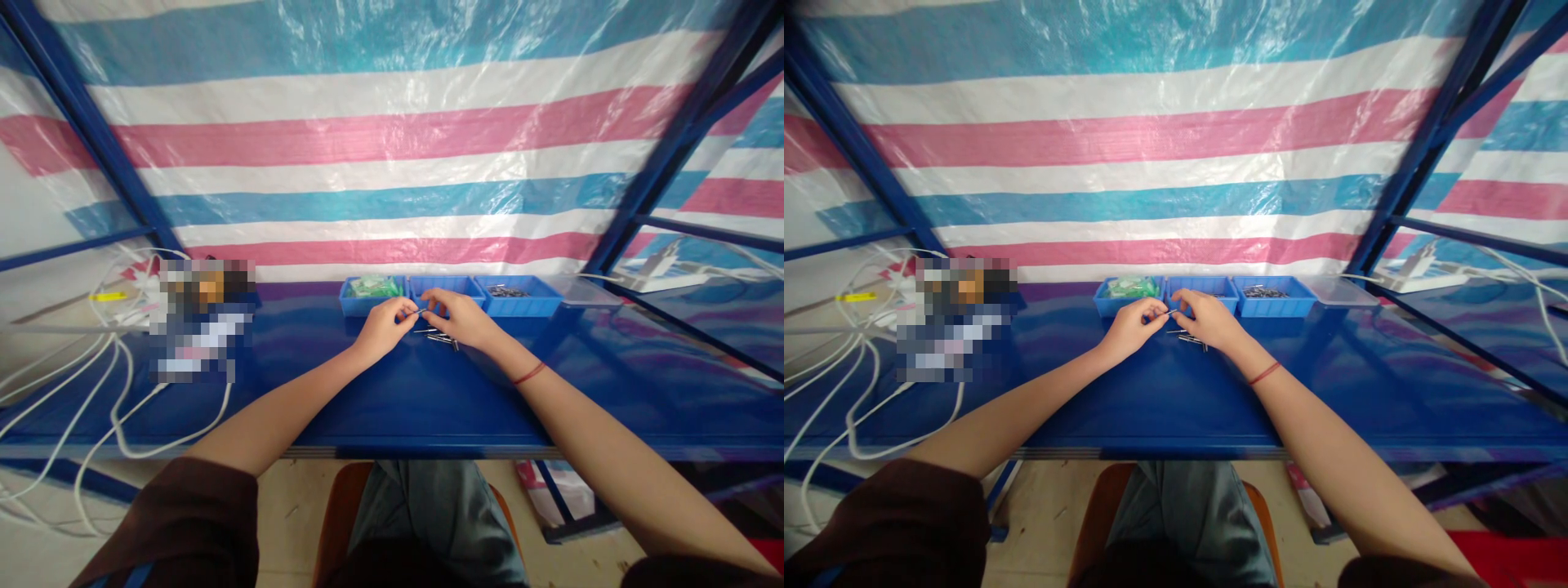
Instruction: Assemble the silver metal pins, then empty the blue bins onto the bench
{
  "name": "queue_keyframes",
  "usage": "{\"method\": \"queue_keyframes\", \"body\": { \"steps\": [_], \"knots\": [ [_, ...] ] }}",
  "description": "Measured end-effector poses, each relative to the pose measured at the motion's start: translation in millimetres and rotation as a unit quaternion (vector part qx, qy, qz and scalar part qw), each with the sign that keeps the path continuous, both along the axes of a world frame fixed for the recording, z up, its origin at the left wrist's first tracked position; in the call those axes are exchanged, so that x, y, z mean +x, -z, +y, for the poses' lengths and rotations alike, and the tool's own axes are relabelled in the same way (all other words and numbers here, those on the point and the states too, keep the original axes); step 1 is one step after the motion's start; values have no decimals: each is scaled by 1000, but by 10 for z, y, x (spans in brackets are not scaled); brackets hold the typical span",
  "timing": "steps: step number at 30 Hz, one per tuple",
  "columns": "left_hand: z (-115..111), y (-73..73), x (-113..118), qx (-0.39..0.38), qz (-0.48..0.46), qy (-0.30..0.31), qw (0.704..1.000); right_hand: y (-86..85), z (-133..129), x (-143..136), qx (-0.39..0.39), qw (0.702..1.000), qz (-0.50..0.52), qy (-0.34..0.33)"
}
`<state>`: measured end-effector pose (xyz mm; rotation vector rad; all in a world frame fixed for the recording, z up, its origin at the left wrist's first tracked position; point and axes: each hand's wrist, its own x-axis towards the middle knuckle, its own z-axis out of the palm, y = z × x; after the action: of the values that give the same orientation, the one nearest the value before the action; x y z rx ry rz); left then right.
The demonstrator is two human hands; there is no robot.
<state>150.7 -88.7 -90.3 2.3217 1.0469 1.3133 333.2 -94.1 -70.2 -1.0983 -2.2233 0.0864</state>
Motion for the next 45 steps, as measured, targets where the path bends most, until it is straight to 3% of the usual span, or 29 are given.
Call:
{"method": "queue_keyframes", "body": {
  "steps": [4,12,24,31,37,40,45],
  "knots": [
    [-1,6,11,-24,-41,1,999,1,0,-31,-21,999,1,-32],
    [37,9,26,-71,-131,10,989,6,-17,-64,-79,989,117,-35],
    [12,-34,23,-82,-137,23,987,-2,-28,-92,-107,982,154,-35],
    [30,-27,13,-77,-140,25,987,-12,-33,-87,-62,987,148,-18],
    [60,-18,-7,-80,-107,17,991,-129,-123,-63,37,995,92,9],
    [75,11,-26,-77,-66,2,995,-221,-122,43,72,993,71,58],
    [76,59,-66,-34,115,19,993,-302,-12,480,99,947,86,295]
  ]
}}
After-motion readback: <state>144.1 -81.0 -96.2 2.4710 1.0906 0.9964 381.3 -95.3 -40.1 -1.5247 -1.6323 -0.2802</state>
